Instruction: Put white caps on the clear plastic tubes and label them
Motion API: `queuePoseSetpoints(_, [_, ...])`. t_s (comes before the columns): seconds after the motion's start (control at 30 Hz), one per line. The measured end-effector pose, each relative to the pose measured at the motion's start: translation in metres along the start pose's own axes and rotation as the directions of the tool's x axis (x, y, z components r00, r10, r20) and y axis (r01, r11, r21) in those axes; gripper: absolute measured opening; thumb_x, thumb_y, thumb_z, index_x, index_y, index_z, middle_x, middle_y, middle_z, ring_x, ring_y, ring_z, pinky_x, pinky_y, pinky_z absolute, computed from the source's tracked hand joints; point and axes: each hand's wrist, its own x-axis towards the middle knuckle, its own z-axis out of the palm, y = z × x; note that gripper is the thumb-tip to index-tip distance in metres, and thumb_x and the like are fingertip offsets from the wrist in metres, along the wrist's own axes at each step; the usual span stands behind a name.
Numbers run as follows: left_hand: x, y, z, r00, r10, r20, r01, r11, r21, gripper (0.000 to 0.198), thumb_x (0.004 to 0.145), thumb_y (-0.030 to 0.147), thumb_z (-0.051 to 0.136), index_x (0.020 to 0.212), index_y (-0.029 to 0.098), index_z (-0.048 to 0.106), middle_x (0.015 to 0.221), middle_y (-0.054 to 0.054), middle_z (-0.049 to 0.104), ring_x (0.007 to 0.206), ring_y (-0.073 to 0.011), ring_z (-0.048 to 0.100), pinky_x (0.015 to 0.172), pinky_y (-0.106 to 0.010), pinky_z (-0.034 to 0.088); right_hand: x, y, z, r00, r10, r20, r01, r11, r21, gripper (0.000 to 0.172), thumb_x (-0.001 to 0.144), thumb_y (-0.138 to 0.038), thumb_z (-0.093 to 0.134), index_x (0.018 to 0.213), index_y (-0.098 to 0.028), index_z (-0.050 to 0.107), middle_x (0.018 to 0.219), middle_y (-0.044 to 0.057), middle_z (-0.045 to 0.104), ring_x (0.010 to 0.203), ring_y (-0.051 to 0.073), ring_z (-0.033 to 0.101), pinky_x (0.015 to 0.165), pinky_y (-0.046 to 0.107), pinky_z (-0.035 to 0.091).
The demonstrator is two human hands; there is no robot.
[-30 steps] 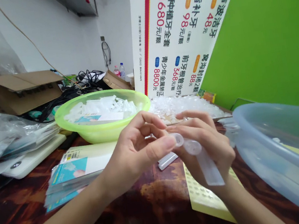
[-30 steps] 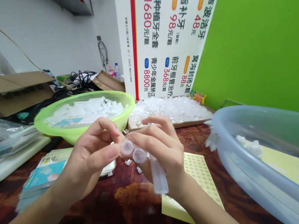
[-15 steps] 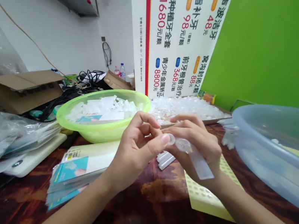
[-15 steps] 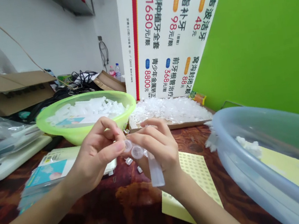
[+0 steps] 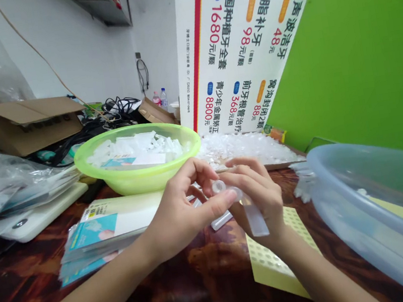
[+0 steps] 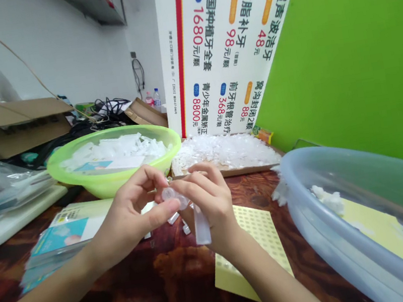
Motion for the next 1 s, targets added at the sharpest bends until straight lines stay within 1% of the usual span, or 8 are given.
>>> queuePoseSetpoints(0.27, [0.005, -0.005, -0.005, 0.990, -0.138, 0.019, 0.136, 0.987, 0.084, 0.029, 0.079, 0.034, 0.067, 0.094, 0.022, 0.045, 0.086, 0.004, 0.048, 0.069, -0.0093, 0.047, 0.064, -0.025, 0.043, -0.010, 0.012, 0.007, 1.000, -0.019, -0.005, 0.018, 0.987, -0.157, 0.017, 0.086, -0.016, 0.056, 0.101, -0.021, 0.064, 0.082, 0.004, 0.070, 0.085, 0.022, 0.057, 0.084, 0.043, 0.047])
queuePoseSetpoints(0.37, [0.007, -0.008, -0.007, 0.987, -0.149, 0.054, 0.147, 0.988, 0.043, 0.031, 0.079, 0.036, 0.068, 0.095, 0.022, 0.045, 0.085, 0.004, 0.047, 0.068, -0.0083, 0.047, 0.064, -0.024, 0.043, -0.012, 0.014, 0.008, 1.000, -0.021, 0.002, 0.021, 0.985, -0.172, 0.022, 0.087, -0.016, 0.055, 0.106, -0.022, 0.063, 0.084, 0.003, 0.070, 0.085, 0.021, 0.057, 0.085, 0.042, 0.046])
queuePoseSetpoints(0.53, [0.010, -0.013, -0.008, 0.985, -0.152, 0.077, 0.151, 0.988, 0.027, 0.031, 0.079, 0.037, 0.068, 0.096, 0.023, 0.045, 0.081, 0.005, 0.045, 0.068, -0.0082, 0.047, 0.064, -0.023, 0.043, -0.014, 0.016, 0.009, 1.000, -0.008, 0.006, 0.009, 0.988, -0.157, 0.018, 0.086, -0.014, 0.056, 0.101, -0.020, 0.064, 0.084, 0.004, 0.070, 0.088, 0.023, 0.055, 0.083, 0.041, 0.046])
queuePoseSetpoints(0.7, [0.014, -0.022, -0.008, 0.997, -0.077, -0.007, 0.078, 0.989, 0.124, 0.032, 0.078, 0.035, 0.068, 0.095, 0.022, 0.044, 0.082, 0.005, 0.047, 0.070, -0.0095, 0.049, 0.063, -0.023, 0.042, -0.017, 0.024, 0.011, 0.997, 0.038, 0.069, -0.026, 0.986, -0.167, 0.015, 0.088, -0.017, 0.054, 0.096, -0.019, 0.065, 0.082, 0.005, 0.069, 0.093, 0.024, 0.052, 0.084, 0.040, 0.045])
queuePoseSetpoints(0.8, [0.016, -0.024, -0.010, 0.996, -0.079, -0.045, 0.085, 0.985, 0.148, 0.035, 0.074, 0.032, 0.071, 0.087, 0.021, 0.040, 0.078, 0.005, 0.046, 0.069, -0.0098, 0.049, 0.060, -0.023, 0.041, -0.014, 0.036, 0.007, 0.978, 0.148, 0.148, -0.112, 0.967, -0.228, 0.013, 0.088, -0.025, 0.056, 0.095, -0.018, 0.066, 0.082, 0.006, 0.068, 0.091, 0.024, 0.052, 0.082, 0.038, 0.043])
queuePoseSetpoints(0.87, [0.018, -0.022, -0.012, 0.994, -0.098, -0.037, 0.103, 0.980, 0.169, 0.036, 0.072, 0.033, 0.071, 0.083, 0.021, 0.039, 0.077, 0.006, 0.047, 0.065, -0.0089, 0.047, 0.058, -0.022, 0.041, -0.012, 0.047, -0.001, 0.908, 0.309, 0.283, -0.208, 0.919, -0.334, 0.013, 0.085, -0.029, 0.060, 0.088, -0.018, 0.066, 0.081, 0.006, 0.068, 0.083, 0.023, 0.052, 0.075, 0.034, 0.042])
queuePoseSetpoints(0.93, [0.018, -0.020, -0.013, 0.994, -0.104, -0.022, 0.106, 0.971, 0.213, 0.035, 0.073, 0.035, 0.071, 0.082, 0.021, 0.039, 0.078, 0.006, 0.048, 0.062, -0.0082, 0.046, 0.056, -0.023, 0.040, -0.011, 0.058, -0.010, 0.752, 0.496, 0.433, -0.254, 0.825, -0.504, 0.013, 0.081, -0.032, 0.064, 0.081, -0.019, 0.065, 0.076, 0.006, 0.067, 0.076, 0.022, 0.052, 0.067, 0.030, 0.038])
queuePoseSetpoints(1.0, [0.017, -0.017, -0.013, 0.993, -0.118, 0.003, 0.113, 0.959, 0.261, 0.033, 0.074, 0.037, 0.069, 0.082, 0.020, 0.041, 0.080, 0.005, 0.049, 0.061, -0.0083, 0.048, 0.056, -0.023, 0.041, -0.012, 0.067, -0.017, 0.590, 0.632, 0.503, -0.227, 0.727, -0.647, 0.012, 0.079, -0.032, 0.064, 0.081, -0.020, 0.065, 0.076, 0.007, 0.067, 0.077, 0.023, 0.053, 0.065, 0.029, 0.034])
